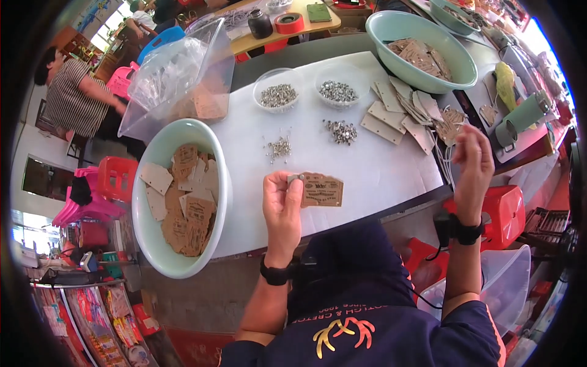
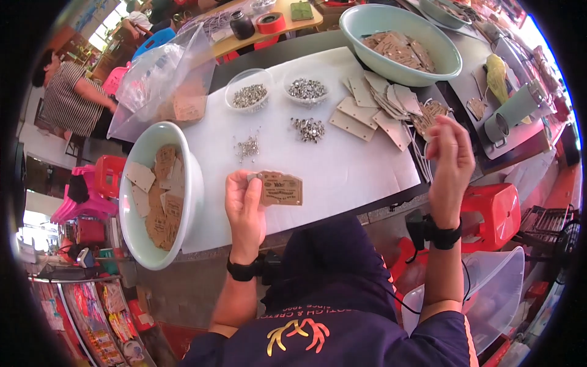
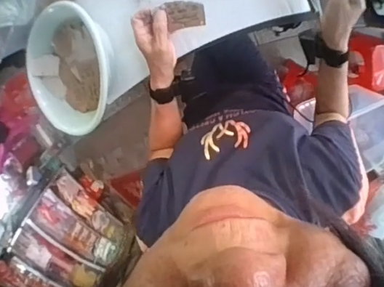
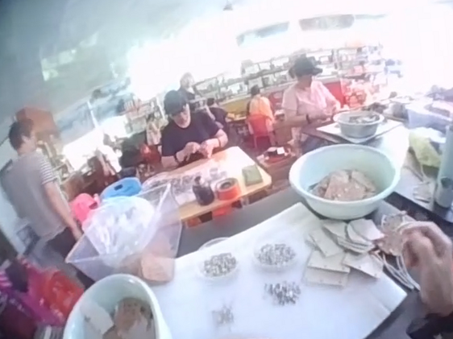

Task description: Manually pushing small metal rivets through pre-made holes in leather shoe labels.

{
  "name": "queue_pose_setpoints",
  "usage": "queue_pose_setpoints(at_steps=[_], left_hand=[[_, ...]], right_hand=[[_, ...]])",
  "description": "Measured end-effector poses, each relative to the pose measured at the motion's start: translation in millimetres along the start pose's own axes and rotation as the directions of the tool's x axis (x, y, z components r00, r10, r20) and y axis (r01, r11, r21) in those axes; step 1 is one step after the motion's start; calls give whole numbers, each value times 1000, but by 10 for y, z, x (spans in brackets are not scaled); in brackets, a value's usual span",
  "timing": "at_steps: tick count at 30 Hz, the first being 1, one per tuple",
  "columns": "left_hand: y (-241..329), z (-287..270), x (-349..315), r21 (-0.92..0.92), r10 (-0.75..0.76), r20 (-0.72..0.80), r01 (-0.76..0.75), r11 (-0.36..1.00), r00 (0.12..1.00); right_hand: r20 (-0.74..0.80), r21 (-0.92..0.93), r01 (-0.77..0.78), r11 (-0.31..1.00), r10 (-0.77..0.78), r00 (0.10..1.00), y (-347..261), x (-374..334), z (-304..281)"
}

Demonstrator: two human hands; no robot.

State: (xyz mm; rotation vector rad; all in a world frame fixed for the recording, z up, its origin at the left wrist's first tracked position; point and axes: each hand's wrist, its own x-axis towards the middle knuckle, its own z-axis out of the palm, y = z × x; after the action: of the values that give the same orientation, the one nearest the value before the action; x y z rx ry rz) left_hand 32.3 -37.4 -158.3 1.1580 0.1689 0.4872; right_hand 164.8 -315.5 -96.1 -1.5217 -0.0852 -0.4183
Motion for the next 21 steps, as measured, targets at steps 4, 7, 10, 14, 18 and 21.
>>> queue_pose_setpoints(at_steps=[4,7,10,14,18,21], left_hand=[[20,12,-5,-24,19,-15,-19,1000,1000],[63,48,11,-45,-24,23,25,999,999],[92,72,2,-17,-23,6,23,1000,1000],[74,59,6,-5,-12,32,12,1000,999],[90,51,7,-70,-3,66,8,997,998],[136,69,0,-76,-9,99,16,997,995]], right_hand=[[576,-196,-200,960,278,768,53,-464,362],[730,-211,-144,967,254,634,65,-718,733],[755,-198,-204,959,282,593,-6,-716,882],[795,-202,-143,969,248,553,1,-665,1016],[805,-163,-113,980,199,559,110,-690,1104],[793,-203,-142,969,248,557,154,-702,1113]])
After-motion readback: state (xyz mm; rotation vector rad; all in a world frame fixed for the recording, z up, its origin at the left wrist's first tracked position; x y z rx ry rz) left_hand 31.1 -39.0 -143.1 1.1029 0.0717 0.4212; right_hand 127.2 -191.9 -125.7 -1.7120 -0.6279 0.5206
